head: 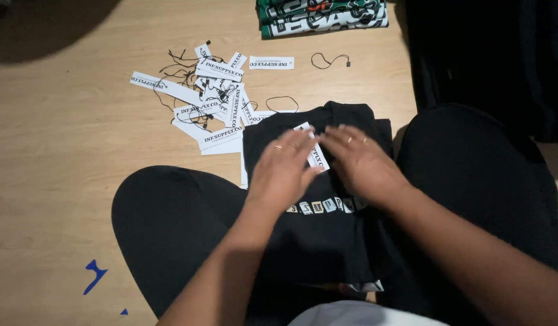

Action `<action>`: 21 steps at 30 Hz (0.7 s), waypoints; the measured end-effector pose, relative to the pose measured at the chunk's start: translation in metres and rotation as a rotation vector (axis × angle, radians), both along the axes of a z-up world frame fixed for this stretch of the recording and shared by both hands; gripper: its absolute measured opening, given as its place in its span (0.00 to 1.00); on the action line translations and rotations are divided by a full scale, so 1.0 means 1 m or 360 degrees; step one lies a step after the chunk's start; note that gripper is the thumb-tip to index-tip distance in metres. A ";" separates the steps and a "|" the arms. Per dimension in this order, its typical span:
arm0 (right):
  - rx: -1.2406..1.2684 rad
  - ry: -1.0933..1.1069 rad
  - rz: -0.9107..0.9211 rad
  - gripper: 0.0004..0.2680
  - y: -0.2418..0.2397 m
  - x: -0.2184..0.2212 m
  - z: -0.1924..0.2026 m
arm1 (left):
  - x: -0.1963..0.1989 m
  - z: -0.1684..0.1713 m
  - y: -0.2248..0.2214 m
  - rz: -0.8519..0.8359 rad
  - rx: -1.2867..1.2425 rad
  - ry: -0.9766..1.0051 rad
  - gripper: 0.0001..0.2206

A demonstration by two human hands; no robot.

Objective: Attaching brand tags to t-shirts using plastic fasteners and stacking the finished items.

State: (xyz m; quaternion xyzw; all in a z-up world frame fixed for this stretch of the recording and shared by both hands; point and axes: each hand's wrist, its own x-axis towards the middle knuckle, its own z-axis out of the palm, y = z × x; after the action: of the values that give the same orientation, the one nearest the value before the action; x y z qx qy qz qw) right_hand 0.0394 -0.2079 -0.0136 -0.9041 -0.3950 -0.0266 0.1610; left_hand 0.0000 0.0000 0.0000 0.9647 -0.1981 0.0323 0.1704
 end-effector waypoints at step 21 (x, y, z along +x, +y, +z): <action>-0.0538 0.0317 -0.0323 0.31 0.015 -0.002 -0.002 | 0.003 -0.011 0.000 0.0086 -0.0356 -0.0031 0.21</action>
State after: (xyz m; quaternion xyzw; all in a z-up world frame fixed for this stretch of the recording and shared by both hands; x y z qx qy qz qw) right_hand 0.0370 -0.1925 -0.0161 -0.9515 -0.2829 0.1135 0.0419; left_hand 0.0034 0.0000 -0.0113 0.9443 -0.1687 0.0681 0.2741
